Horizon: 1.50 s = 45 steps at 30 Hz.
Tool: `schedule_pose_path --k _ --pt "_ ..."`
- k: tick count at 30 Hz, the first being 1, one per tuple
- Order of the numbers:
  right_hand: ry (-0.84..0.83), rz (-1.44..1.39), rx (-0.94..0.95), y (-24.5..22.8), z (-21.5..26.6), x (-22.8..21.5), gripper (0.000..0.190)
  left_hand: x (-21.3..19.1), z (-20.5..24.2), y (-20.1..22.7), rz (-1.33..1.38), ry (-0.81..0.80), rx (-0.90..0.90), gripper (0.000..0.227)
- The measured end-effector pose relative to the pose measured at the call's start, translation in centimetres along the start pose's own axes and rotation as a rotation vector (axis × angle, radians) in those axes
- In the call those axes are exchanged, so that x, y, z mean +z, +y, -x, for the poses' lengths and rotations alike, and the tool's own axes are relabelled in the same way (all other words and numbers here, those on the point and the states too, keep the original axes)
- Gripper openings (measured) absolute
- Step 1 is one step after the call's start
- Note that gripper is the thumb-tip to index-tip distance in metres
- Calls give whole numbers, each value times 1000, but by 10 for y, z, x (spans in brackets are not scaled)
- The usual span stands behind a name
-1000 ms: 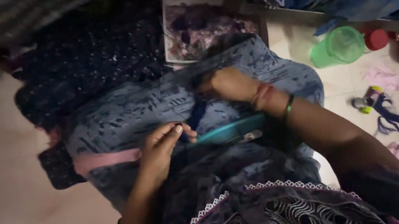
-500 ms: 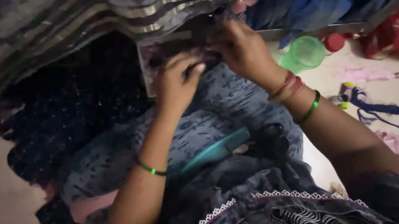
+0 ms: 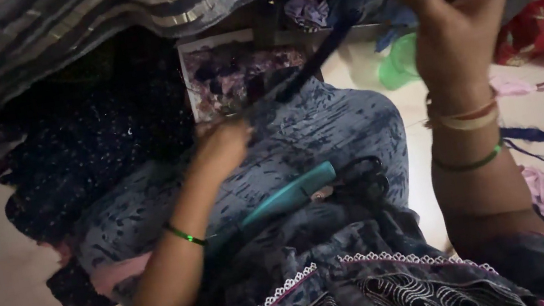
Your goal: Manually attaching tassels and sewing decorative elements onto a piece of fabric.
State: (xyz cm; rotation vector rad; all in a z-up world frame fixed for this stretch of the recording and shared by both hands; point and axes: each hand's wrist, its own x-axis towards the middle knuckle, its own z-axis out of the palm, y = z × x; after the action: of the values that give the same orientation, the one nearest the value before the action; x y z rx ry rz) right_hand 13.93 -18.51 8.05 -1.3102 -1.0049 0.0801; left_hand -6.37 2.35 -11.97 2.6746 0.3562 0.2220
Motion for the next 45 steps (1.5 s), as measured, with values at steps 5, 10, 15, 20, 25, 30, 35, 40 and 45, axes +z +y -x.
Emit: schedule_pose_path --k 5,10,15,20,25,30,35,40,45 --pt "-299 368 -136 -5 9 34 16 -65 -6 51 486 300 154 35" --pt "-275 88 -32 3 36 49 18 -82 -13 81 869 267 150 21" --pt "-695 427 -9 66 118 60 21 -59 19 50 694 312 -15 13" --pt "-1072 728 -244 106 198 71 34 -41 65 23 765 367 -195 16" --pt "-1249 721 -114 105 210 68 38 -27 157 5 313 624 -191 11" --pt "-1146 631 -104 107 195 70 47 -25 224 9 302 603 -284 10" --pt "-1124 530 -86 101 183 95 26 -28 247 18 323 654 -302 10" --pt "-886 718 -100 106 210 148 5 -24 249 33 364 743 -337 9" --pt "-632 774 -147 149 148 142 9 -17 243 27 579 868 -562 9"
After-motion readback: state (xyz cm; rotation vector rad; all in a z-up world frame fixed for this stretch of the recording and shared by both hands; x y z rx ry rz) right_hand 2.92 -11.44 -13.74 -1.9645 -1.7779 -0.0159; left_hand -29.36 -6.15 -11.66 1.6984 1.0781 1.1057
